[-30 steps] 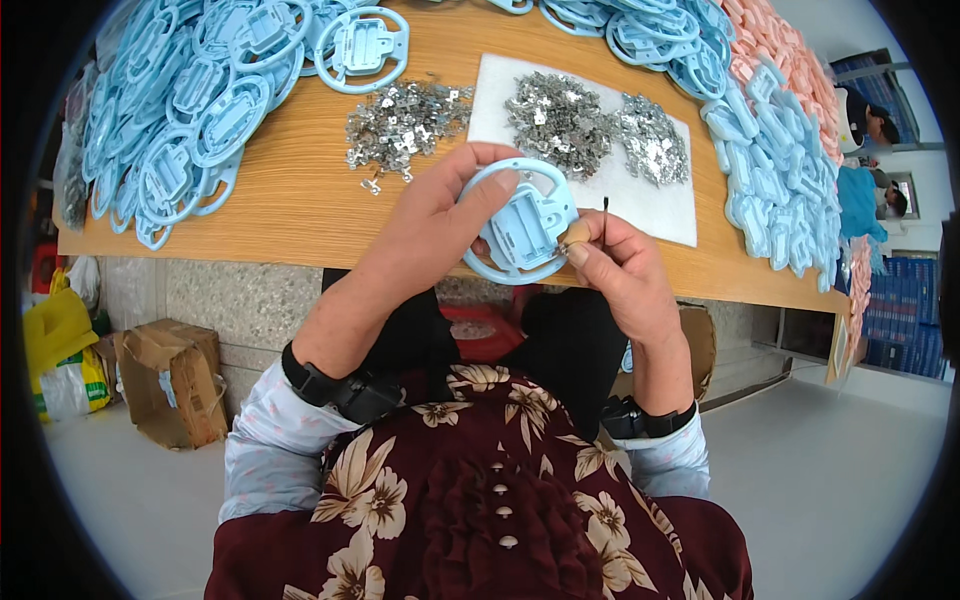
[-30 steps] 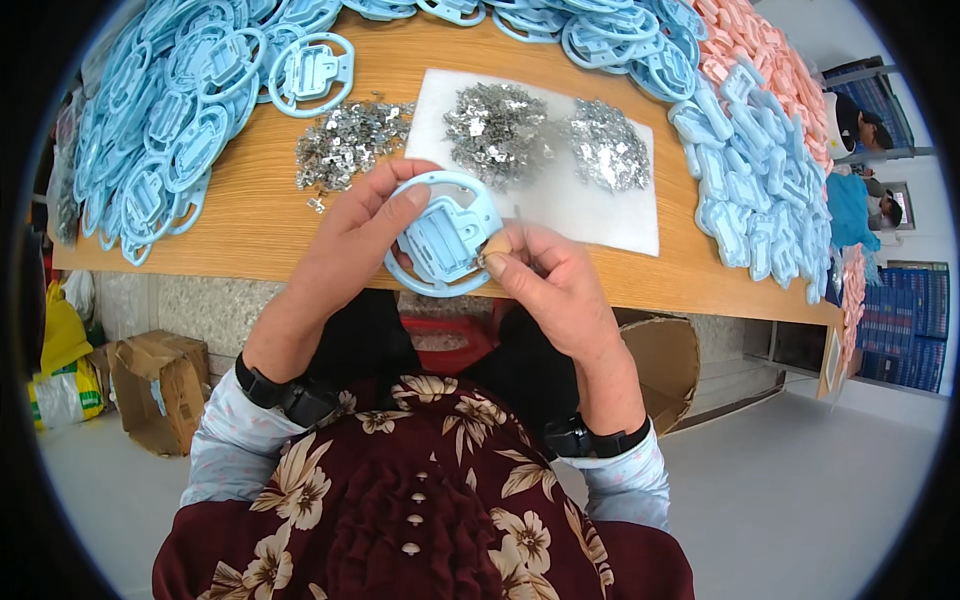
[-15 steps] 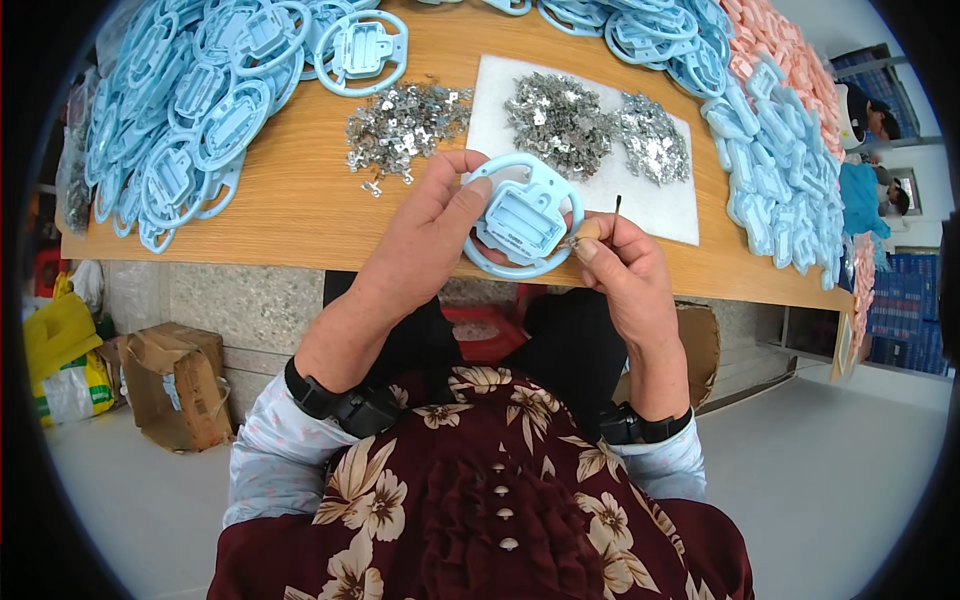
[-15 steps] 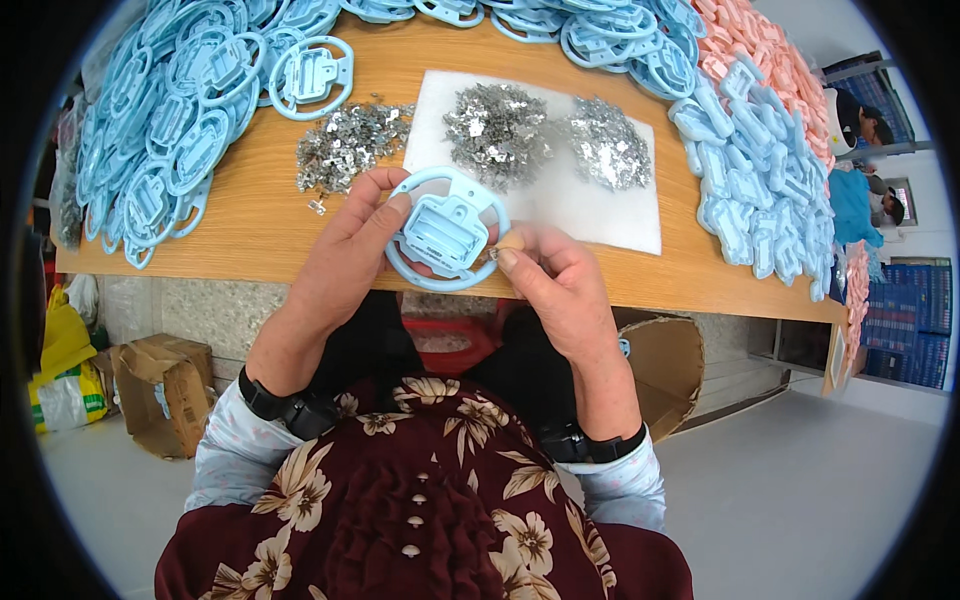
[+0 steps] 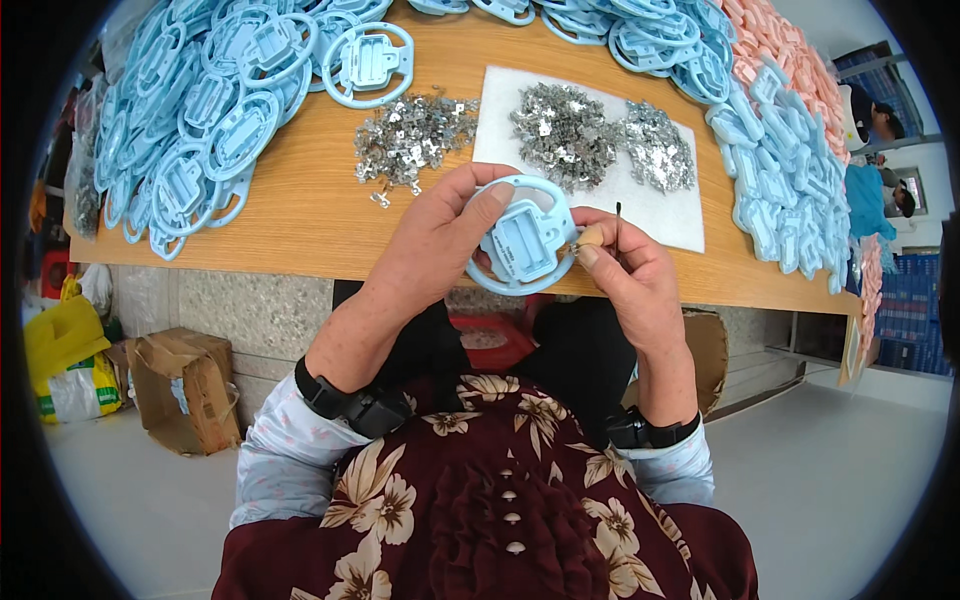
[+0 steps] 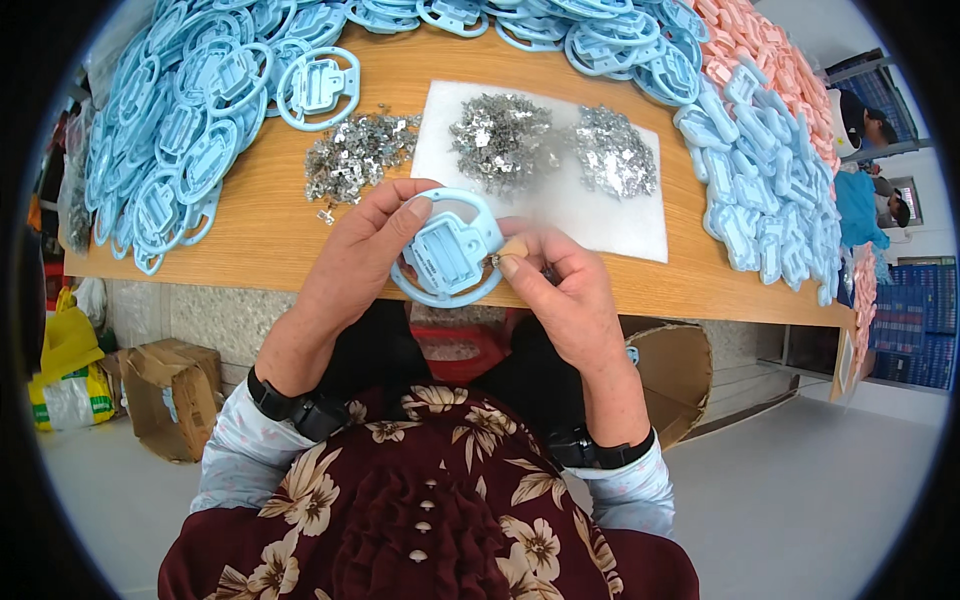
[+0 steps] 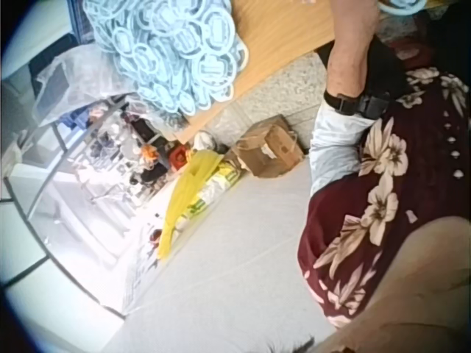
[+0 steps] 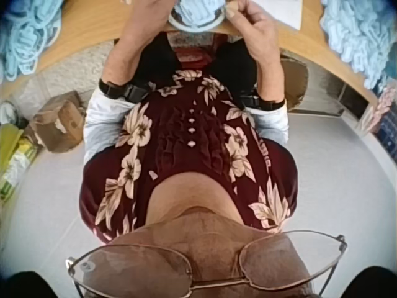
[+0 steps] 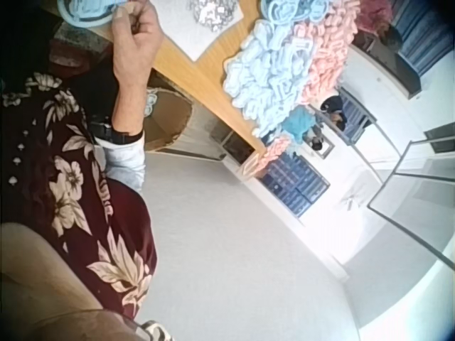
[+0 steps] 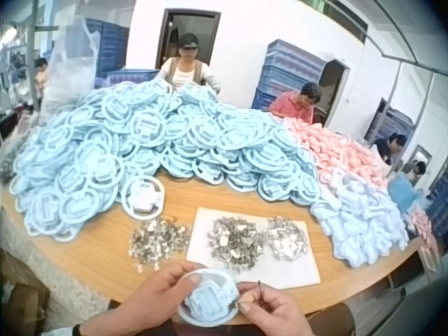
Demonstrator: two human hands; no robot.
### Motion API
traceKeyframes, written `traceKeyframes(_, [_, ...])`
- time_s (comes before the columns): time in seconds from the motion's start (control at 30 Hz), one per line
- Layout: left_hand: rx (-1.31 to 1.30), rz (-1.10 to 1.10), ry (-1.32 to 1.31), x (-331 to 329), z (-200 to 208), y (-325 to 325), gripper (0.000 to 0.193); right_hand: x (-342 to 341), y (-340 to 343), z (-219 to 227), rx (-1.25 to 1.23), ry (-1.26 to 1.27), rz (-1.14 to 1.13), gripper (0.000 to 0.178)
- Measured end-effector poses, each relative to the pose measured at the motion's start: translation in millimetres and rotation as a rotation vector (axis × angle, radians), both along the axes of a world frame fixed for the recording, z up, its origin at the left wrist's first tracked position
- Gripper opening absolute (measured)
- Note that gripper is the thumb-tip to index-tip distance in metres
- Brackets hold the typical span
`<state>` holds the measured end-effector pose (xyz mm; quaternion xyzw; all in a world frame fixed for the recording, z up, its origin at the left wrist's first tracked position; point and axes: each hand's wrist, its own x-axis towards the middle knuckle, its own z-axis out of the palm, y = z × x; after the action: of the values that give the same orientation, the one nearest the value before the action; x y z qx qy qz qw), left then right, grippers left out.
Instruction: The person is using a thin tool to install small metallic components into circular light-blue plastic frames on an industrial assembly line.
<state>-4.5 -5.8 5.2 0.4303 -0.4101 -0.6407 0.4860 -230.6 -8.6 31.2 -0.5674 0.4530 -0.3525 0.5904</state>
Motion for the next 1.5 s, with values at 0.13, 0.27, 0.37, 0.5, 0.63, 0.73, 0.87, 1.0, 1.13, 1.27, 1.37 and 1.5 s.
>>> traceKeyframes(0.13, [0.024,0.012,-0.107,0,1,-5,0.034,4,-2,-1,-0.07,0.012,-0.015,0.032])
traceKeyframes(0.27, [-0.07,-0.04,-0.373,3,-3,-14,0.038,14,-4,-4,-0.273,0.121,-0.017,0.031])
traceKeyframes(0.37, [-0.078,-0.052,-0.492,2,-4,-17,0.039,25,-9,-11,-0.396,0.143,0.003,0.024])
traceKeyframes(0.5, [-0.075,-0.058,-0.572,1,-4,-21,0.039,27,-17,-15,-0.479,0.21,0.069,0.012])
traceKeyframes(0.63, [-0.027,-0.084,-0.562,1,-5,-24,0.039,24,-16,-18,-0.448,0.216,0.037,0.01])
traceKeyframes(0.73, [-0.033,-0.071,-0.517,3,-8,-23,0.038,22,-15,-18,-0.456,0.213,0.018,0.012])
traceKeyframes(0.87, [-0.085,-0.097,-0.476,3,-7,-22,0.038,18,-14,-14,-0.485,0.229,0.002,0.015])
traceKeyframes(1.0, [-0.104,-0.088,-0.435,3,-8,-22,0.038,20,-15,-12,-0.51,0.238,0.031,0.018])
traceKeyframes(1.13, [-0.103,-0.094,-0.441,4,-9,-22,0.037,21,-16,-11,-0.458,0.226,0.034,0.02])
traceKeyframes(1.27, [0.003,-0.003,-0.213,5,-11,-21,0.035,16,-11,-8,-0.252,0.024,-0.031,0.028])
traceKeyframes(1.37, [0.07,0.107,-0.009,5,-3,-16,0.034,10,0,-2,-0.048,-0.114,-0.083,0.033])
traceKeyframes(1.5, [0.055,0.173,0.149,-3,-6,-10,0.034,1,9,-19,0.049,-0.175,-0.036,0.018])
